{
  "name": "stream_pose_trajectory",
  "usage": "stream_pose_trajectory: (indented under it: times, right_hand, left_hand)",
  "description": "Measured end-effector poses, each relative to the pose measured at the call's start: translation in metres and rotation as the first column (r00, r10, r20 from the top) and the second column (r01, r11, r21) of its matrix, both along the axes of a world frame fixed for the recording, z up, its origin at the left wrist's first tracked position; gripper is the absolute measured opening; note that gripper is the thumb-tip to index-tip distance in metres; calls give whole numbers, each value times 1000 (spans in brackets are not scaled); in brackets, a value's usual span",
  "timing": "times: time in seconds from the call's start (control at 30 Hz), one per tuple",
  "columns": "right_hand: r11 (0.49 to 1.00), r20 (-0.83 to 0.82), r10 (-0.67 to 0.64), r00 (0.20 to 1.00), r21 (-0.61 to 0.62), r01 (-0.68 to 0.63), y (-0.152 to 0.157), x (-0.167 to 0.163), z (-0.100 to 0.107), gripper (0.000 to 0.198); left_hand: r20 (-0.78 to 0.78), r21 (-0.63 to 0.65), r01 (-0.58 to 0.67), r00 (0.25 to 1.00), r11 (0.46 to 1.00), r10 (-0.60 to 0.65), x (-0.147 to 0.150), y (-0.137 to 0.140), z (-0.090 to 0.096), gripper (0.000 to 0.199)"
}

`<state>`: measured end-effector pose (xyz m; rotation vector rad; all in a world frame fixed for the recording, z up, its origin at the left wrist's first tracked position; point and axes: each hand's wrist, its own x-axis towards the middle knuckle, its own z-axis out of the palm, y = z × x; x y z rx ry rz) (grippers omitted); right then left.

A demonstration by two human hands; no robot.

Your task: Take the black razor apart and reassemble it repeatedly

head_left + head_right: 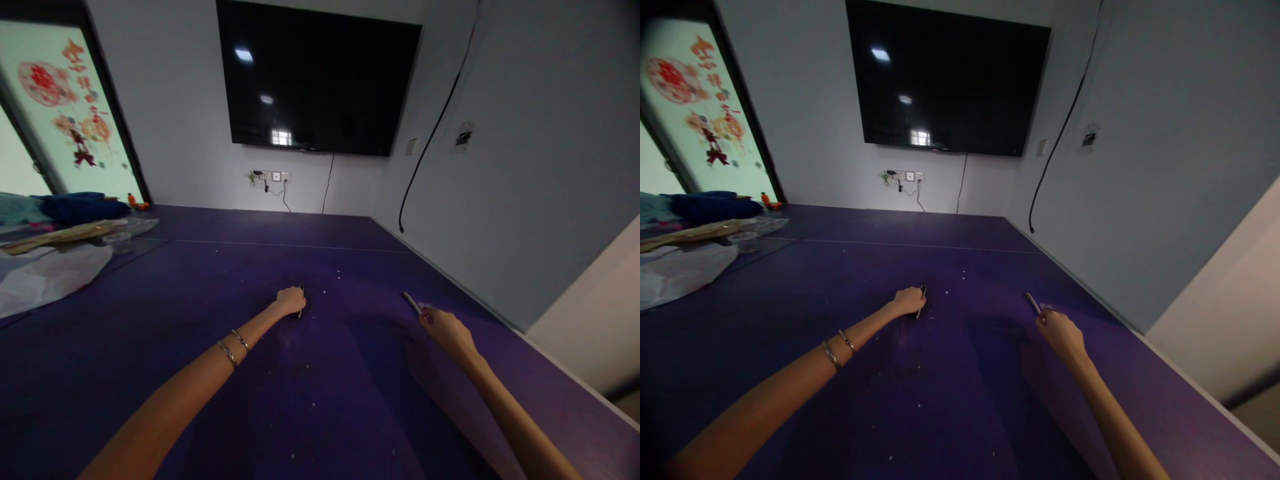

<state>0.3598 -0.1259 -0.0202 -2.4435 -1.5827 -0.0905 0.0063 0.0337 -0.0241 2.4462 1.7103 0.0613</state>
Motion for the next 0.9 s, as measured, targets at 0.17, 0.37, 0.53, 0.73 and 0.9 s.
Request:
stream_pose_trajectory:
  times: [0.17,0.37,0.53,0.73,0.9]
  right_hand:
    - [992,16,-13,1000,-127,15,3,26,-7,43]
    - [972,11,43,999,-234,-39,11,41,-16,44]
    - [964,-6,115,993,-239,-113,22,50,-27,33]
    - [962,-90,153,984,-212,-169,28,24,-27,33]
    - [979,-97,181,979,-78,-189,32,-57,-21,35]
  left_hand:
    - [-29,35,-4,1000,999,5,-5,-5,-1,43]
    - [-23,71,-20,999,997,22,-12,-15,-8,47]
    - [-15,103,-42,999,994,44,-11,-22,-13,43]
    - [-3,98,-59,998,993,59,-8,-22,-11,41]
    - [10,91,-41,999,995,40,-10,-20,-12,41]
